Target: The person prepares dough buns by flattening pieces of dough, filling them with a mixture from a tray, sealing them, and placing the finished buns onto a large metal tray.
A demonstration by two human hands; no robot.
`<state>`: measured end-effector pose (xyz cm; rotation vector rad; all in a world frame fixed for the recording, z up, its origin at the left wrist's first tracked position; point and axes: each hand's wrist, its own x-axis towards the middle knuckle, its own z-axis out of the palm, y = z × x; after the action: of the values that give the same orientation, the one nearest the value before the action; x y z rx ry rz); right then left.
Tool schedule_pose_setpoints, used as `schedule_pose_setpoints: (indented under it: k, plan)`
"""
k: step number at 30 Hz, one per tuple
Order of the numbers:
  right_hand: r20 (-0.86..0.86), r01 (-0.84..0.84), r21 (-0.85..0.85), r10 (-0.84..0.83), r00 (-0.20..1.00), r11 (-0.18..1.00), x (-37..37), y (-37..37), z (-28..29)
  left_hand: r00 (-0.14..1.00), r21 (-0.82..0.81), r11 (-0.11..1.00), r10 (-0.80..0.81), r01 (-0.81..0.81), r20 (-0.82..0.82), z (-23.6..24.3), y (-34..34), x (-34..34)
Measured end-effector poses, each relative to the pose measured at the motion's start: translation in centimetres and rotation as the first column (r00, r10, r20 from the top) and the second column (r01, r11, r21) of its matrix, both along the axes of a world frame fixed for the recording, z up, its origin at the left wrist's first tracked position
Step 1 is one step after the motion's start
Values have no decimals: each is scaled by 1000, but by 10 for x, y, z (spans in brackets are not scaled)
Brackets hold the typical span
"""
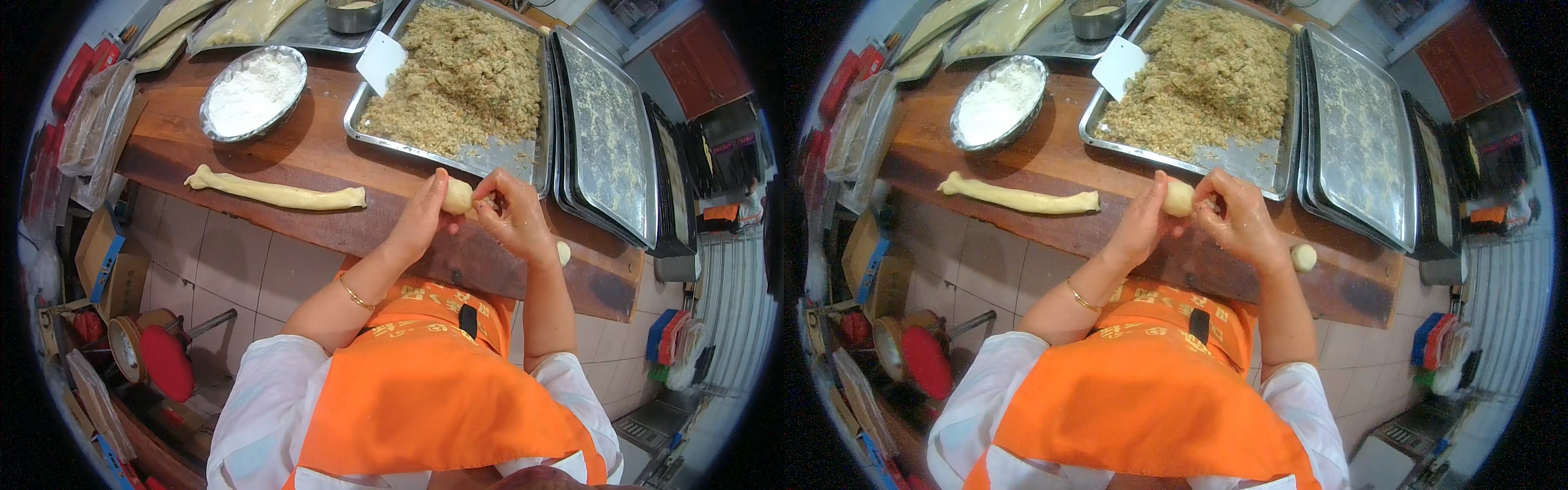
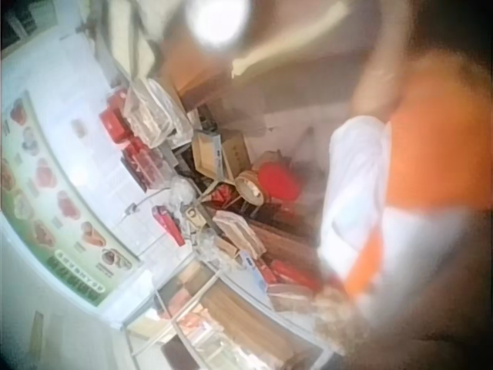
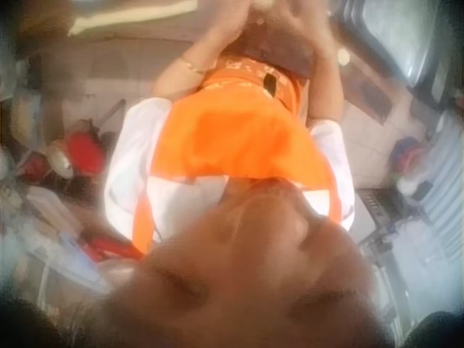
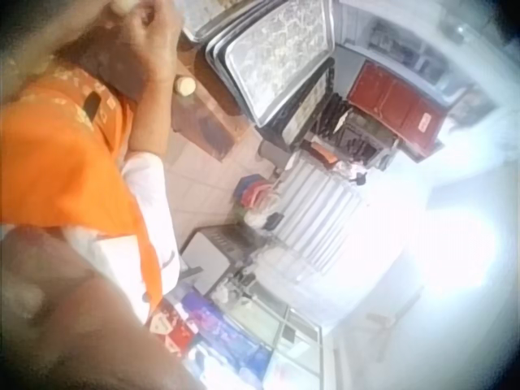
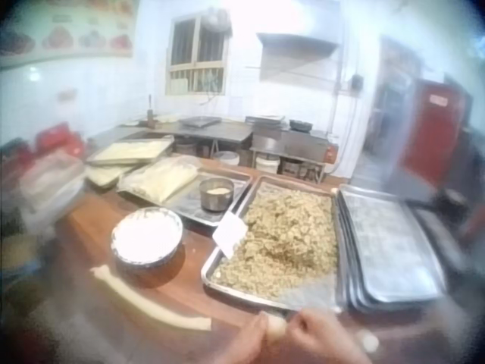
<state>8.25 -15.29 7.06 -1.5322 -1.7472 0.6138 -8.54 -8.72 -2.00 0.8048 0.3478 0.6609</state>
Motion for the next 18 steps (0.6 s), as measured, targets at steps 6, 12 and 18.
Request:
schedule_pose_setpoints:
  k: [6, 12, 18]
  plan:
    - [31, 4, -5, -3, 1000, 1000, -4, -1, 5, 1000, -27, 999, -27, 27, -14, 24, -4, -6]
    - [175, -120, 59, 108, 979, 991, -3, 0, 5, 963, 329, 939, -7, 99, -269, 5, 8, -4]
    - [206, -180, 64, 163, 965, 982, -1, -4, 2, 956, 673, 733, 121, 96, -267, 3, 5, -14]
